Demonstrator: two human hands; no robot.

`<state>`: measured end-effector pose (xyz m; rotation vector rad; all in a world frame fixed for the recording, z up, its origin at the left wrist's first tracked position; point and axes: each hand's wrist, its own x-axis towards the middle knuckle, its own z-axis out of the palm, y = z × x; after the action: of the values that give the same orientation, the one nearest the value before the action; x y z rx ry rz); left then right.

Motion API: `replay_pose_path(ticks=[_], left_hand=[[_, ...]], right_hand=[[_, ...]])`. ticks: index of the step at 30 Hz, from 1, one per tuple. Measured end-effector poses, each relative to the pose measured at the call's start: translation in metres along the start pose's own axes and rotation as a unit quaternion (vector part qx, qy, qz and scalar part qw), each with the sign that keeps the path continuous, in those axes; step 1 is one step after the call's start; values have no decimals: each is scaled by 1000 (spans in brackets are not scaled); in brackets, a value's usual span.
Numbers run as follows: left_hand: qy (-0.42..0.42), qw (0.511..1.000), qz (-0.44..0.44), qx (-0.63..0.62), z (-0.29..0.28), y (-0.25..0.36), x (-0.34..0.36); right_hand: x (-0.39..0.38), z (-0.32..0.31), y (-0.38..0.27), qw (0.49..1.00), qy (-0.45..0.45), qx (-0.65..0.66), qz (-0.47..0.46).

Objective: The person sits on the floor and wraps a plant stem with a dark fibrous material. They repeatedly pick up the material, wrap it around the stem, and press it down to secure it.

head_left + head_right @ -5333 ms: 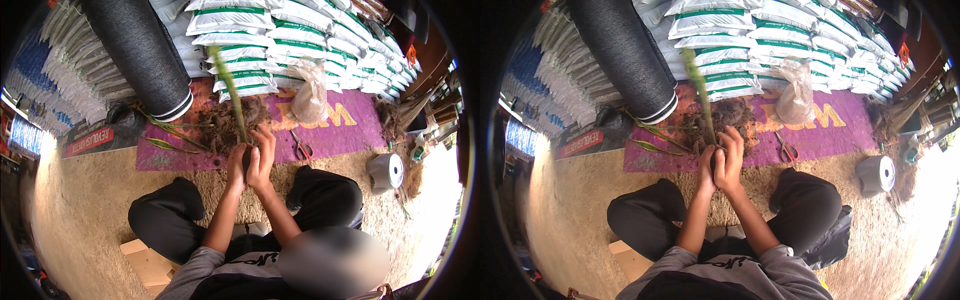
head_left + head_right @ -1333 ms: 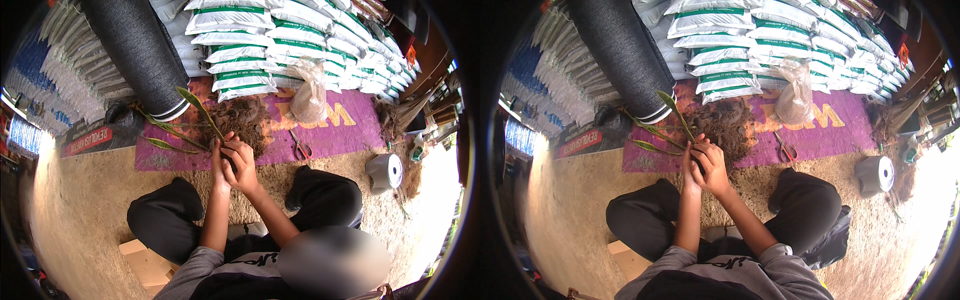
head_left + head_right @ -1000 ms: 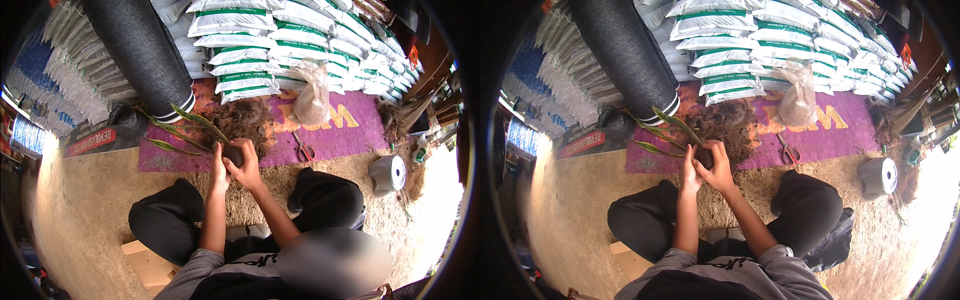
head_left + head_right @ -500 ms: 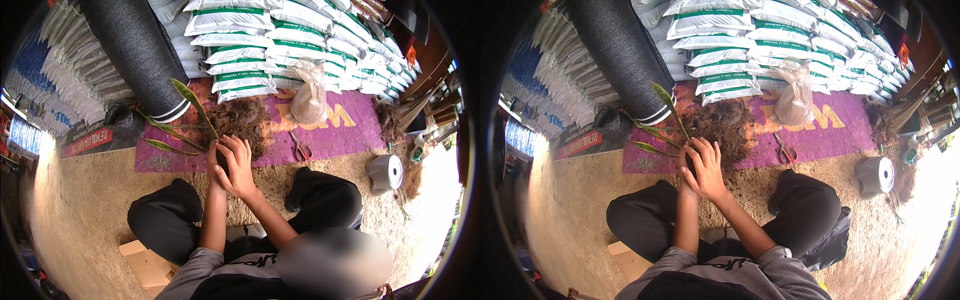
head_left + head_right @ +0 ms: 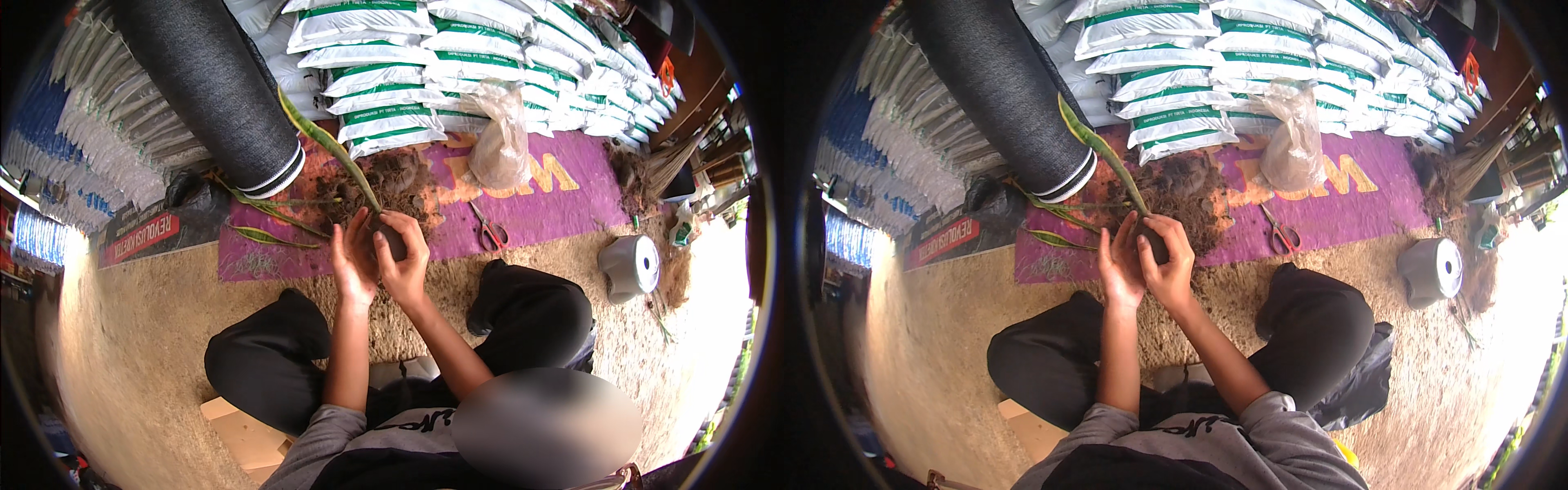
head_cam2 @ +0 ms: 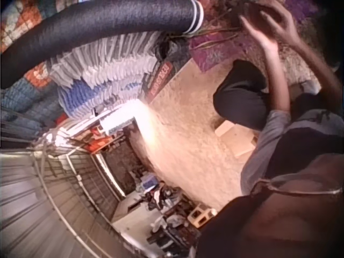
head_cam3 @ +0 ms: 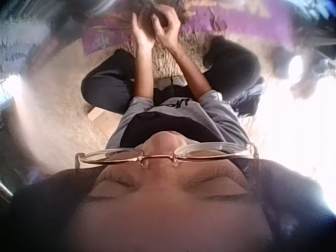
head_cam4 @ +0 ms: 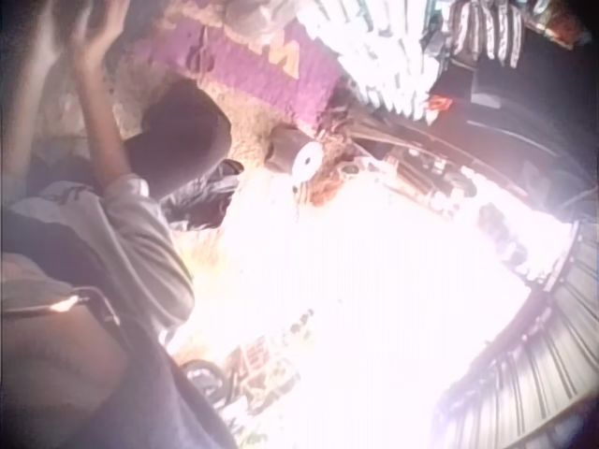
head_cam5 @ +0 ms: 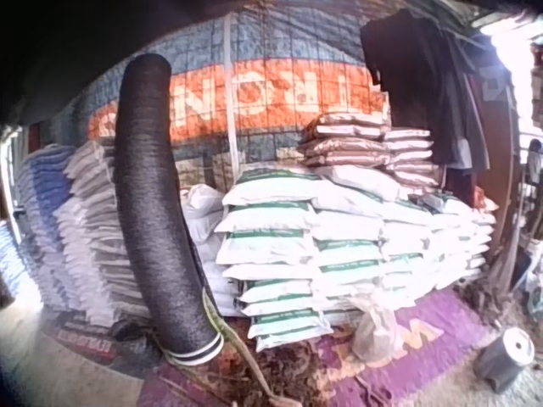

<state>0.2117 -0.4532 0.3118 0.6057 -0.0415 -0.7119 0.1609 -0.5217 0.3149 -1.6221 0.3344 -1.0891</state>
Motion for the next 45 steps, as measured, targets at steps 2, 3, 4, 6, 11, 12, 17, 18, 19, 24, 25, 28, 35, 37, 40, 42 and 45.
replay_pose_path(ticks=[2, 3, 4, 6, 11, 12, 17, 18, 19, 24, 25, 28, 35, 37, 40, 42, 45], left_hand=[[8, 998, 20, 59, 2, -7, 0], [2, 1000, 10, 23, -5, -9, 3], [-87, 995, -7, -38, -11, -6, 5], [-71, 996, -31, -52, -22, -8, 5], [4, 999, -21, -29, -39, -16, 9], [-9, 998, -26, -61, -49, -17, 11], [93, 993, 17, 72, -20, -2, 8], [92, 995, 5, 47, -28, 1, 10], [91, 996, -6, 21, -36, 2, 11], [135, 985, 43, 102, -47, -3, 25], [147, 979, 55, 128, -48, -4, 26], [187, 970, 31, 153, -61, 1, 33], [138, 968, 57, 200, -84, 39, 51], [124, 976, 44, 171, -81, 38, 59], [122, 988, 35, 93, -95, 35, 67], [122, 989, 34, 72, -104, 35, 70], [128, 988, 21, 78, -112, 36, 76]], right_hand=[[-6, 2, -9, 991, -31, -120, -51], [-7, 3, -11, 980, -47, -179, -76], [-8, 3, -11, 972, -60, -206, -97], [-7, 2, -10, 960, -89, -241, -116], [-17, 4, 12, 962, -139, -207, -112], [-17, 6, 12, 962, -148, -203, -111], [-19, 10, 6, 973, -155, -163, -60], [-20, 12, 7, 969, -171, -169, -61], [-22, 13, 9, 964, -188, -177, -65], [-30, 23, 24, 965, -204, -155, -51], [-30, 23, 25, 967, -202, -147, -46], [-32, 22, 36, 973, -209, -98, -14], [-12, 4, 97, 977, -105, -156, 105], [-33, -13, 173, 959, -22, -170, 227], [-41, -16, 213, 904, 18, -201, 378], [-38, -5, 224, 880, 27, -227, 415], [-31, 12, 258, 916, 44, -237, 322]])
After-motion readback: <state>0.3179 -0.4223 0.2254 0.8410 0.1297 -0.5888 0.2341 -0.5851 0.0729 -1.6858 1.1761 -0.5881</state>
